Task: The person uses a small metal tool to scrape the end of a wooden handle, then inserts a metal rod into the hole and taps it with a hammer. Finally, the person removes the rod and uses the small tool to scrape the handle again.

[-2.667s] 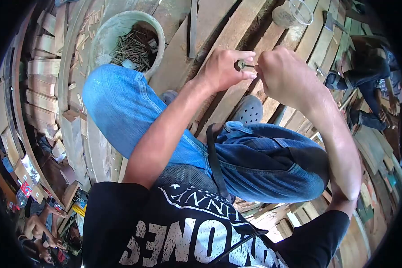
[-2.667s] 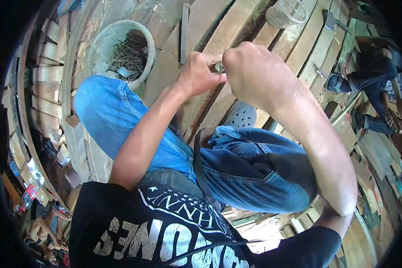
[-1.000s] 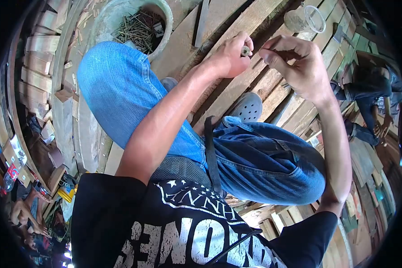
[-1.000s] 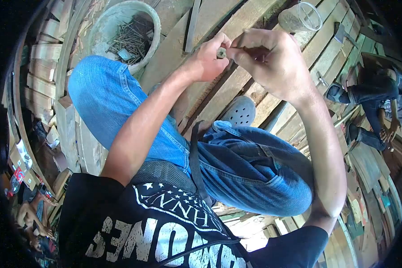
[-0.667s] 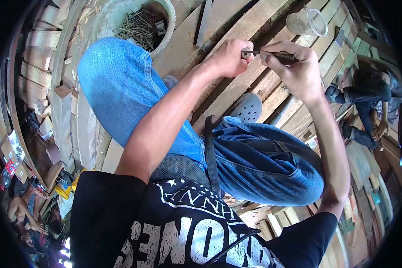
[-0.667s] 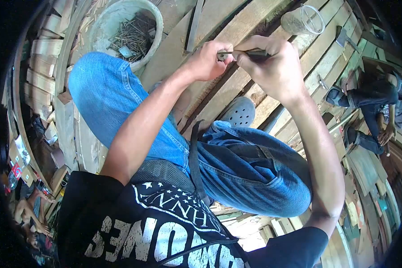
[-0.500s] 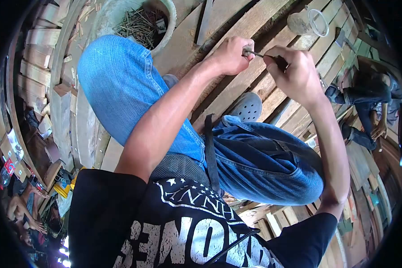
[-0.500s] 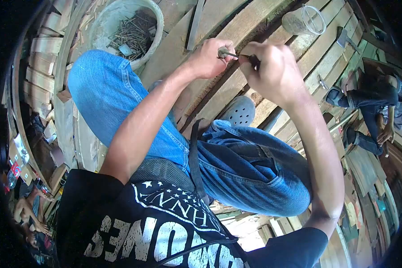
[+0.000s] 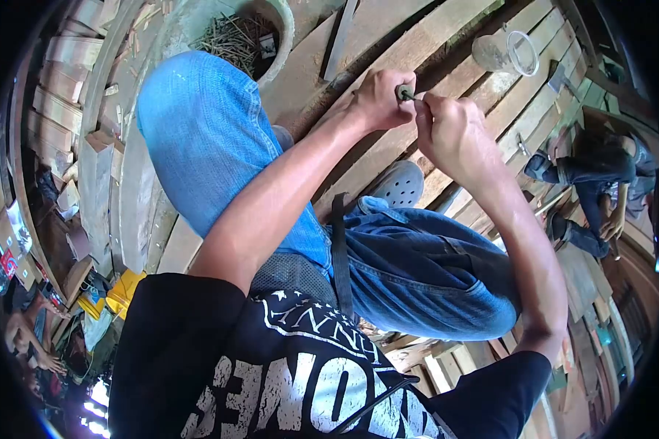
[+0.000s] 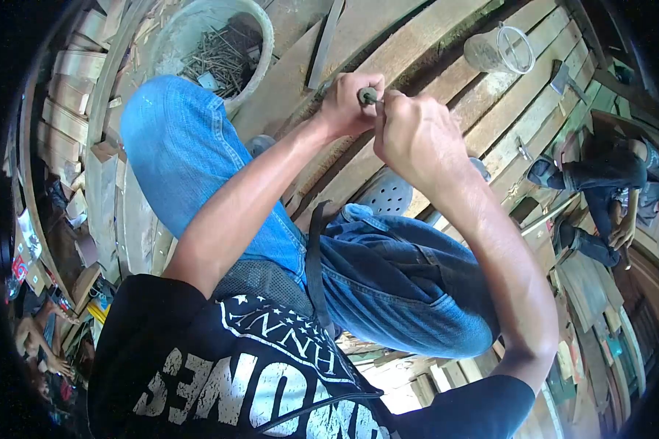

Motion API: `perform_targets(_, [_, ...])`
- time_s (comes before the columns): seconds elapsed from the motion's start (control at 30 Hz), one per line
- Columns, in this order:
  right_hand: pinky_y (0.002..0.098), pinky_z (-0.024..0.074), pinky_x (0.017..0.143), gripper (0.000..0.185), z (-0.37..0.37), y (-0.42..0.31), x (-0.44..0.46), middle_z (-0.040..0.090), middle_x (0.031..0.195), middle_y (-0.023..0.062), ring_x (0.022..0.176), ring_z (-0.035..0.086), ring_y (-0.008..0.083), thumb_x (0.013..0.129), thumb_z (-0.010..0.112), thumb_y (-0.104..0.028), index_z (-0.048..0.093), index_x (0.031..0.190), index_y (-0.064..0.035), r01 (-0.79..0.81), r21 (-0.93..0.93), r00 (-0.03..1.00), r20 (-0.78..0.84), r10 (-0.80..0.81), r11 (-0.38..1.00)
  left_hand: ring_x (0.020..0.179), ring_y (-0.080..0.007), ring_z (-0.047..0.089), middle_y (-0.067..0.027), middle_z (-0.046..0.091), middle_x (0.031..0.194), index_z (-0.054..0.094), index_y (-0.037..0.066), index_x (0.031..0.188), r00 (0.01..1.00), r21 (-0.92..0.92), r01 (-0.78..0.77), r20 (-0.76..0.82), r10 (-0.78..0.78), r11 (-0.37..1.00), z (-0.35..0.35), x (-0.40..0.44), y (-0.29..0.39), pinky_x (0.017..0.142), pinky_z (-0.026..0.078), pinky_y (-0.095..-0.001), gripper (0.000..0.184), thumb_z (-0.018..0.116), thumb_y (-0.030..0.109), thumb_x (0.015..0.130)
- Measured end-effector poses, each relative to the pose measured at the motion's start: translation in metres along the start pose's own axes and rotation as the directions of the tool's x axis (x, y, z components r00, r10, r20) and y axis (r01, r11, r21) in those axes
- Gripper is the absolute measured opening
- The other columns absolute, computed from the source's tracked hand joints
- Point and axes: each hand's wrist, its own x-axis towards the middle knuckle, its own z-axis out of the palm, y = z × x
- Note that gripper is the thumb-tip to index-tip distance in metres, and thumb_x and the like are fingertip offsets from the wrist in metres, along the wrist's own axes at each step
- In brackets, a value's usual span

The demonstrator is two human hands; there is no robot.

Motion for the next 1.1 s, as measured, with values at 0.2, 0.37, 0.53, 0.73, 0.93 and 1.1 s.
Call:
perform_targets(0.2, [0.0486, 0.0533, 0.072, 0.027, 0.0, -0.012, 0.01, 0.063, 0.077, 0.0305, 0.078, 0.065, 0.047, 0.09, 0.052, -0.015, 0.066, 0.08, 0.006, -0.474, 0.335, 0.88, 0.211, 0.426, 0.814, 0.044, -0.029, 0.051, -0.0159, 0.052, 0.051, 0.053, 0.005, 0.056, 0.996, -0.021, 0.004, -0.085, -0.006, 1.0, 0.003, 0.007, 0.002, 0.045, 0.038, -0.0403, 0.044, 0.068, 0.036, 0.084])
perform_targets(0.37, [0.0457, 0.0546, 0.064, 0.023, 0.001, -0.006, 0.005, 0.061, 0.065, 0.0257, 0.062, 0.065, 0.0412, 0.088, 0.058, -0.015, 0.068, 0.077, 0.0026, -0.118, 0.121, 0.988, -0.082, 0.129, 0.986, 0.048, -0.0318, 0.053, -0.0177, 0.054, 0.055, 0.055, 0.004, 0.059, 0.997, 0.046, 0.052, -0.056, -0.049, 0.998, 0.0, 0.008, 0.003, 0.047, 0.04, -0.0418, 0.036, 0.067, 0.03, 0.081])
perform_targets(0.53, [0.0459, 0.0547, 0.065, 0.021, -0.005, -0.001, 0.005, 0.06, 0.065, 0.0274, 0.066, 0.066, 0.0413, 0.086, 0.058, -0.011, 0.067, 0.075, 0.0038, -0.076, 0.108, 0.995, -0.051, 0.082, 0.991, 0.05, -0.0331, 0.054, -0.0184, 0.055, 0.056, 0.055, 0.003, 0.061, 1.0, -0.025, 0.004, -0.02, -0.005, 1.0, 0.002, 0.009, 0.002, 0.049, 0.041, -0.0414, 0.032, 0.065, 0.027, 0.08])
perform_targets(0.73, [0.0422, 0.0515, 0.059, 0.02, -0.011, -0.002, 0.008, 0.059, 0.062, 0.025, 0.06, 0.065, 0.0379, 0.087, 0.06, -0.012, 0.064, 0.079, 0.0063, -0.105, 0.151, 0.994, 0.031, 0.102, 0.983, 0.052, -0.0352, 0.056, -0.0184, 0.055, 0.057, 0.055, 0.004, 0.06, 0.997, 0.031, -0.082, 0.009, 0.081, 0.996, 0.002, 0.009, 0.002, 0.049, 0.041, -0.0416, 0.029, 0.066, 0.022, 0.08])
perform_targets(0.93, [0.0415, 0.0518, 0.059, 0.019, -0.012, 0.0, 0.01, 0.059, 0.061, 0.0251, 0.06, 0.065, 0.0376, 0.084, 0.06, -0.01, 0.065, 0.077, 0.0074, -0.123, 0.138, 0.99, 0.085, 0.112, 0.983, 0.054, -0.0358, 0.057, -0.0195, 0.057, 0.061, 0.059, 0.004, 0.062, 0.995, -0.036, -0.094, 0.038, 0.096, 0.995, 0.005, 0.006, 0.0, 0.051, 0.042, -0.0424, 0.024, 0.064, 0.019, 0.081])
perform_targets(1.1, [0.0411, 0.0521, 0.06, 0.018, -0.012, -0.002, 0.009, 0.059, 0.06, 0.0243, 0.059, 0.066, 0.0362, 0.082, 0.061, -0.01, 0.067, 0.079, 0.0065, -0.171, 0.12, 0.982, 0.096, 0.16, 0.978, 0.054, -0.0342, 0.057, -0.0186, 0.059, 0.064, 0.062, 0.006, 0.066, 0.981, -0.02, -0.185, -0.059, 0.184, 0.982, 0.013, 0.002, -0.002, 0.052, 0.043, -0.0415, 0.017, 0.062, 0.015, 0.079])
